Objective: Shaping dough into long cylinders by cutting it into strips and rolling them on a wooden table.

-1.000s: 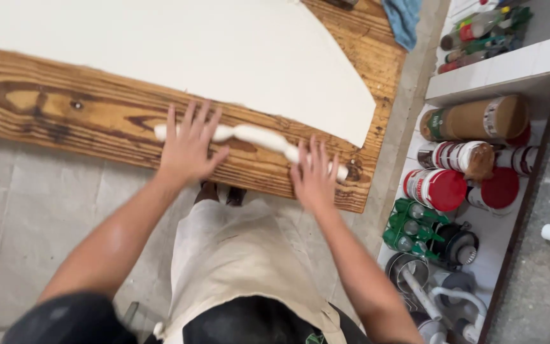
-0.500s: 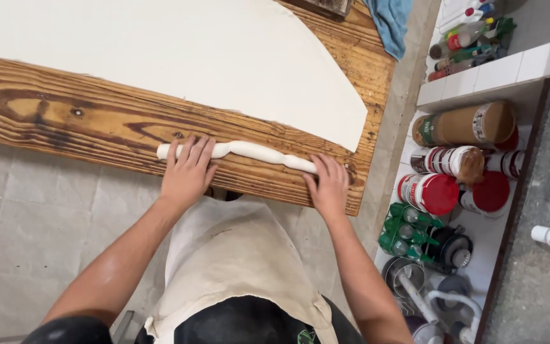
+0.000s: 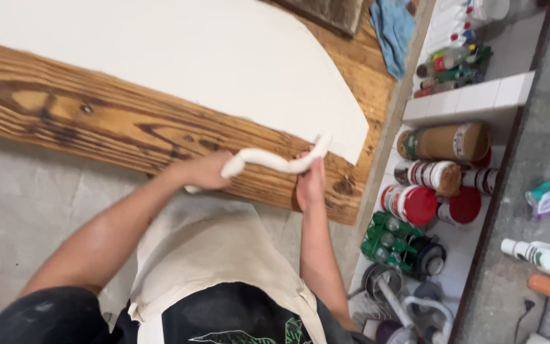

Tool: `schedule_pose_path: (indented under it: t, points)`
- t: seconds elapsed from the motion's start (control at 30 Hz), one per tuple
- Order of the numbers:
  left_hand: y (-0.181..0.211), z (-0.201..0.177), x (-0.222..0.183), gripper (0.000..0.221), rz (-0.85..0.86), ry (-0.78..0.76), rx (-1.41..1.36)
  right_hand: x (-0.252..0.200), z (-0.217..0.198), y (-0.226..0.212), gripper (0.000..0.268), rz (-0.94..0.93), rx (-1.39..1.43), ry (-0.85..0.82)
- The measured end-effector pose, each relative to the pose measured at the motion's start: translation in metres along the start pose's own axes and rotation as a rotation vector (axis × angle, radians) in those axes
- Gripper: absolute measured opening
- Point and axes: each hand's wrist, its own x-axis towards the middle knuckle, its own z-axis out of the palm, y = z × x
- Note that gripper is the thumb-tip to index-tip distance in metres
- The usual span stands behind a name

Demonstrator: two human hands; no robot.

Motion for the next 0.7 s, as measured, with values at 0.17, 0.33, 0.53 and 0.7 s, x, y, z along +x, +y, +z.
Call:
schedule_pose_path:
  t: [0.17, 0.33, 0.53, 0.7]
  points:
    - [0.014, -0.036, -0.017, 0.061, -0.075, -0.222, -0.358, 0.013, 0.032, -0.026, 0.06, 0.235, -0.111, -0.018]
    - [-0.01, -0.121, -0.035, 0.058, -0.124, -0.346, -0.366, 0.041, 0.154, -0.068, 0.077, 0.417, -0.27, -0.091]
    - [-0.014, -0.248, -0.003, 0.053, -0.007, -0.481, -0.162, 0.19, 0.296, -0.085, 0.085, 0.613, -0.073, -0.328]
    - [-0.008, -0.346, 0.09, 0.045, -0.074, -0.366, -0.676, 0.337, 0.413, -0.116, 0.089, 0.417, -0.14, -0.296]
